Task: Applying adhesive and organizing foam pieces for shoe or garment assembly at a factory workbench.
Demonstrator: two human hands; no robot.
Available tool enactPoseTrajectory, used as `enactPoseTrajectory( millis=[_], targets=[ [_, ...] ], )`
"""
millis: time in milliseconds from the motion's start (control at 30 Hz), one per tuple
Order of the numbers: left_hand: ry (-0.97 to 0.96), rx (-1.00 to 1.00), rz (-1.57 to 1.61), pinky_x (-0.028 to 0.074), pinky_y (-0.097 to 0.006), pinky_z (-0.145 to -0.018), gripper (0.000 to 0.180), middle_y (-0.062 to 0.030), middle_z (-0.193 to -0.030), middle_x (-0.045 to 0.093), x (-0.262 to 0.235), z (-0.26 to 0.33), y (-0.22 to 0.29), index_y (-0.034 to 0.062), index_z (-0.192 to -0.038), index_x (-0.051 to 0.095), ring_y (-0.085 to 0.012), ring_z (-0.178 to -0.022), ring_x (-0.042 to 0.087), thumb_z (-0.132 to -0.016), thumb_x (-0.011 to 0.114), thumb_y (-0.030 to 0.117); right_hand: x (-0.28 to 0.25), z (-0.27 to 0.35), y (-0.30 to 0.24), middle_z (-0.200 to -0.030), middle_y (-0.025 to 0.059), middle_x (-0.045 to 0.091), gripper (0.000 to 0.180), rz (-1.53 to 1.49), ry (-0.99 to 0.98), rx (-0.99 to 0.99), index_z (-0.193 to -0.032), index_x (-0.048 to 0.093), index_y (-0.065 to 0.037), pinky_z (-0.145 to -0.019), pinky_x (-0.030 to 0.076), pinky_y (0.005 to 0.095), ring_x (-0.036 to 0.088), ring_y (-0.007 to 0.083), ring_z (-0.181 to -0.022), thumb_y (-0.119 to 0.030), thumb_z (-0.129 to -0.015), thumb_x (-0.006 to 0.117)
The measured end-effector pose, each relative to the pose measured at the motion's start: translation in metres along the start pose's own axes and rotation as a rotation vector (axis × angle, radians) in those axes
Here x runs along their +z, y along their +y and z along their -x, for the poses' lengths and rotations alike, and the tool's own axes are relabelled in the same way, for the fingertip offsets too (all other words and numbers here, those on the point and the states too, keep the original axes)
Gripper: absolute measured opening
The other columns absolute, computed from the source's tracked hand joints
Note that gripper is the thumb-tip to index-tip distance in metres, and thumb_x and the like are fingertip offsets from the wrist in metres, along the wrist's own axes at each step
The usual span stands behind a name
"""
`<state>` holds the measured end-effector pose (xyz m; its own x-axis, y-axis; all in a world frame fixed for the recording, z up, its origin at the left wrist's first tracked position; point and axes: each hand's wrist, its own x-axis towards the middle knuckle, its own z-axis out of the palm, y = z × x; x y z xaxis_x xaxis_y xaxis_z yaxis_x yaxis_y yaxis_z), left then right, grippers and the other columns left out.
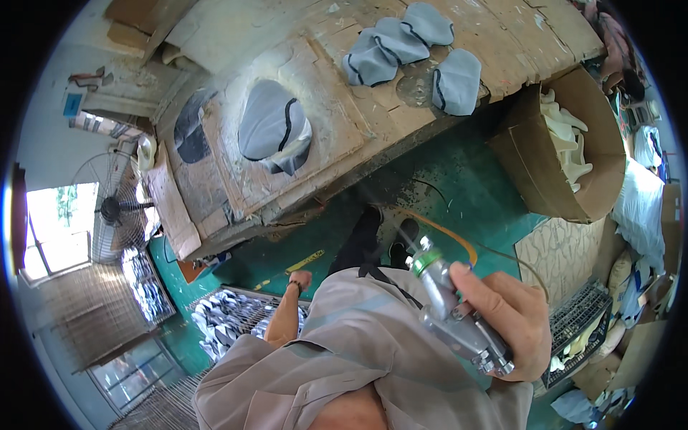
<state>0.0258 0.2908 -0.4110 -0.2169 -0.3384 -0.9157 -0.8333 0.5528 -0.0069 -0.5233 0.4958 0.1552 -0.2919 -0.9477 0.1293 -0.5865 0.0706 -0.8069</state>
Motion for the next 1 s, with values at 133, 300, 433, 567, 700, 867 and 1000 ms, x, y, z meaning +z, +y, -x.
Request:
enactPoseTrajectory(
  millis=[133,300,433,567,700,867,1000],
  targets=[
    [-0.123,-0.059,0.722,0.061,-0.043,-0.075,0.02,-0.0095,-0.106,0.076,0.082,0.043,0.021,0.0164,-0.104,0.076,-0.0255,-0.093,0.074,-0.089,0.069,0.028,0.022,-0.007,-0.016,-0.077,0.0107,0.063,0.061,0.104,0.023,0.005,-0.131,0.064,0.004,-0.057,0.047,0.0315,0.062,0.0233,-0.063,-0.021,-0.076,0.075],
    [-0.122,-0.382,1.616,0.06,-0.049,-0.07,0.022,-0.002,-0.099,0.074,0.105,0.033,-0.003,0.0148,-0.111,0.072,-0.0215,-0.086,0.072,-0.095,0.066,0.029,0.054,-0.036,-0.055,-0.082,0.0154,0.063,0.073,0.11,0.031,0.014,-0.134,0.061,0.005,-0.06,0.047,0.0349,0.063,0.027,-0.069,-0.049,-0.085,0.064],
    [0.064,-0.317,1.646,0.059,-0.044,-0.068,0.022,-0.0033,-0.096,0.074,0.048,0.031,-0.016,0.0132,-0.113,0.072,-0.0194,-0.079,0.07,-0.094,0.063,0.021,0.097,-0.066,-0.096,-0.083,0.016,0.063,0.081,0.165,0.006,0.028,-0.135,0.061,0.004,-0.062,0.047,0.0349,0.062,0.0276,-0.068,-0.059,-0.086,0.057],
    [0.247,-0.214,1.688,0.055,-0.035,-0.06,0.021,-0.0016,-0.09,0.074,0.035,0.014,-0.066,0.012,-0.113,0.073,-0.0153,-0.076,0.07,-0.096,0.062,0.019,0.143,-0.093,-0.146,-0.085,0.0138,0.064,0.057,0.162,0.055,0.087,-0.127,0.068,0.002,-0.068,0.045,0.0277,0.061,0.0207,-0.073,-0.002,-0.07,0.069],
    [0.293,-0.217,1.698,0.055,-0.032,-0.059,0.021,-0.0012,-0.093,0.075,0.018,0.001,-0.089,0.0098,-0.113,0.072,-0.0124,-0.076,0.07,-0.098,0.062,0.019,0.177,-0.108,-0.182,-0.091,0.0158,0.068,0.055,0.278,0.108,0.099,-0.125,0.07,0.001,-0.07,0.047,0.0282,0.063,0.0221,-0.076,-0.002,-0.07,0.069],
    [0.171,-0.233,1.733,0.056,-0.034,-0.06,0.02,-0.0023,-0.092,0.074,0.036,-0.011,-0.106,0.0097,-0.111,0.073,-0.0139,-0.076,0.07,-0.096,0.061,0.016,0.224,-0.114,-0.228,-0.09,0.0145,0.069,0.054,0.359,0.093,0.054,-0.124,0.071,-0.001,-0.074,0.048,0.03,0.064,0.0227,-0.076,-0.015,-0.071,0.066],
    [0.06,-0.257,1.732,0.056,-0.038,-0.063,0.022,-0.0044,-0.096,0.073,0.065,-0.015,-0.116,0.0105,-0.114,0.07,-0.0173,-0.079,0.069,-0.096,0.061,0.018,0.242,-0.119,-0.254,-0.083,0.0135,0.064,0.065,0.55,-0.213,-0.211,-0.134,0.06,0.006,-0.057,0.05,0.037,0.063,0.0268,-0.065,-0.004,-0.071,0.074]
  ],
)
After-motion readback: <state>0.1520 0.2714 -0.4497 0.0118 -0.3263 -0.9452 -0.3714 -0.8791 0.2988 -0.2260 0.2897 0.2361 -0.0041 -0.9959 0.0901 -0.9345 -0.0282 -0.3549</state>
